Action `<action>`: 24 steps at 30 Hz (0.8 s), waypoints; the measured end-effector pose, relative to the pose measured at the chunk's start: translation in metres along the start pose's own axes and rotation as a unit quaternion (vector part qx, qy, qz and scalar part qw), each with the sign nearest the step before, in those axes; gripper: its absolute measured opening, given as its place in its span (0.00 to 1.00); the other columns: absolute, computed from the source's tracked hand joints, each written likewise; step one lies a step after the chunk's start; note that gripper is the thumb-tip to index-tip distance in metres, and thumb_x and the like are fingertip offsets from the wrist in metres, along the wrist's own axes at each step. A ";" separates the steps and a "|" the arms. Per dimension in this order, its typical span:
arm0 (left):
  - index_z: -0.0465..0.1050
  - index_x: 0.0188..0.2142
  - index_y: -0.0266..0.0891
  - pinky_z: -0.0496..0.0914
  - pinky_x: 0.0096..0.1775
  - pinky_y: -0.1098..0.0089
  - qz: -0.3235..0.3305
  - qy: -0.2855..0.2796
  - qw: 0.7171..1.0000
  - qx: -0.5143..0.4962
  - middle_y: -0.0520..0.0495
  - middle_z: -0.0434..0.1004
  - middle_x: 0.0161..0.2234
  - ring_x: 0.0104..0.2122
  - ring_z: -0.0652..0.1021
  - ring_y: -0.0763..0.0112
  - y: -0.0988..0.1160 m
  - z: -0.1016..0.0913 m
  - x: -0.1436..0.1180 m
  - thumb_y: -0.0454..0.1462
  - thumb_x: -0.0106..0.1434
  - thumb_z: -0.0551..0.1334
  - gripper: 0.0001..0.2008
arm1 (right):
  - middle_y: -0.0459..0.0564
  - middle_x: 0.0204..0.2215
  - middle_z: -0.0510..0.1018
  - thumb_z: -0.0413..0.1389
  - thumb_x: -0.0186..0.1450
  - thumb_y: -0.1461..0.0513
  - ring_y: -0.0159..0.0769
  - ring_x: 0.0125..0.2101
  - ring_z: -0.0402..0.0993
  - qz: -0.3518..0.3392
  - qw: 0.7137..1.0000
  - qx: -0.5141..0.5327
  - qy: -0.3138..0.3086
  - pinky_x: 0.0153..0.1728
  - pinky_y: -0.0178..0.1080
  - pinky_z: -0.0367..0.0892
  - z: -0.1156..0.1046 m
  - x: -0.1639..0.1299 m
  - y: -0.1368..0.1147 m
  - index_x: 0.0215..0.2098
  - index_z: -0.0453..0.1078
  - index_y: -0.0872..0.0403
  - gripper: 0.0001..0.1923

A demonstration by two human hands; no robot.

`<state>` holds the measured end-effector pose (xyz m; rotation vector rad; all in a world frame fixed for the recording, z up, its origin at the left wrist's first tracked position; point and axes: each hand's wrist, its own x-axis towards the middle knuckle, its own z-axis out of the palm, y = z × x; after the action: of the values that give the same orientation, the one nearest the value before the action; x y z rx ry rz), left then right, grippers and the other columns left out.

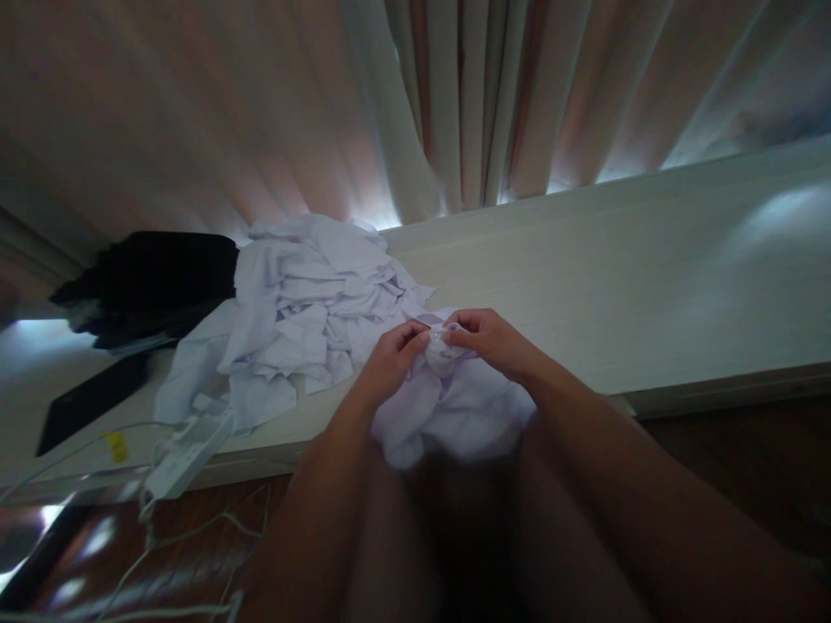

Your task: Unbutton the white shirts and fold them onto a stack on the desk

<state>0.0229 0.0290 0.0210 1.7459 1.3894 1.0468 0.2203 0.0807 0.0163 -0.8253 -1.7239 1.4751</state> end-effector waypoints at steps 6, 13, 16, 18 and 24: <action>0.76 0.38 0.38 0.69 0.40 0.69 0.006 -0.070 0.997 0.017 0.47 0.78 0.36 0.36 0.75 0.67 -0.001 -0.007 -0.003 0.47 0.69 0.56 0.16 | 0.43 0.26 0.78 0.64 0.56 0.59 0.32 0.25 0.72 0.021 0.997 0.044 -0.054 0.27 0.33 0.63 -0.003 -0.005 -0.005 0.42 0.68 0.52 0.17; 0.73 0.31 0.38 0.68 0.36 0.70 0.006 -0.074 0.997 -0.007 0.49 0.75 0.32 0.32 0.73 0.69 0.009 -0.013 -0.004 0.42 0.63 0.62 0.10 | 0.43 0.26 0.78 0.65 0.57 0.59 0.31 0.24 0.72 0.026 0.992 0.045 -0.118 0.27 0.32 0.63 -0.012 -0.007 -0.007 0.44 0.66 0.52 0.19; 0.73 0.30 0.38 0.68 0.35 0.70 0.001 -0.069 0.998 -0.002 0.49 0.74 0.30 0.32 0.72 0.69 0.009 -0.015 -0.004 0.41 0.62 0.63 0.09 | 0.42 0.26 0.78 0.66 0.57 0.59 0.30 0.24 0.71 0.036 0.991 0.041 -0.124 0.27 0.32 0.63 -0.014 -0.008 -0.010 0.42 0.66 0.52 0.19; 0.74 0.30 0.38 0.68 0.35 0.70 -0.005 -0.066 0.998 0.000 0.49 0.74 0.30 0.32 0.72 0.69 0.009 -0.016 -0.004 0.41 0.62 0.63 0.09 | 0.42 0.27 0.77 0.66 0.57 0.58 0.30 0.24 0.71 0.037 0.990 0.045 -0.129 0.27 0.32 0.63 -0.015 -0.008 -0.013 0.41 0.65 0.51 0.19; 0.73 0.29 0.38 0.69 0.34 0.70 -0.019 -0.039 0.999 -0.007 0.49 0.74 0.30 0.31 0.72 0.70 0.009 -0.014 -0.003 0.41 0.61 0.62 0.09 | 0.41 0.26 0.76 0.67 0.56 0.59 0.29 0.24 0.70 0.025 0.991 0.054 -0.122 0.27 0.31 0.63 -0.014 -0.006 -0.011 0.36 0.64 0.52 0.17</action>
<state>0.0140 0.0246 0.0345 1.7242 1.3581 0.9552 0.2352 0.0817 0.0284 -0.6557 -1.7905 1.7476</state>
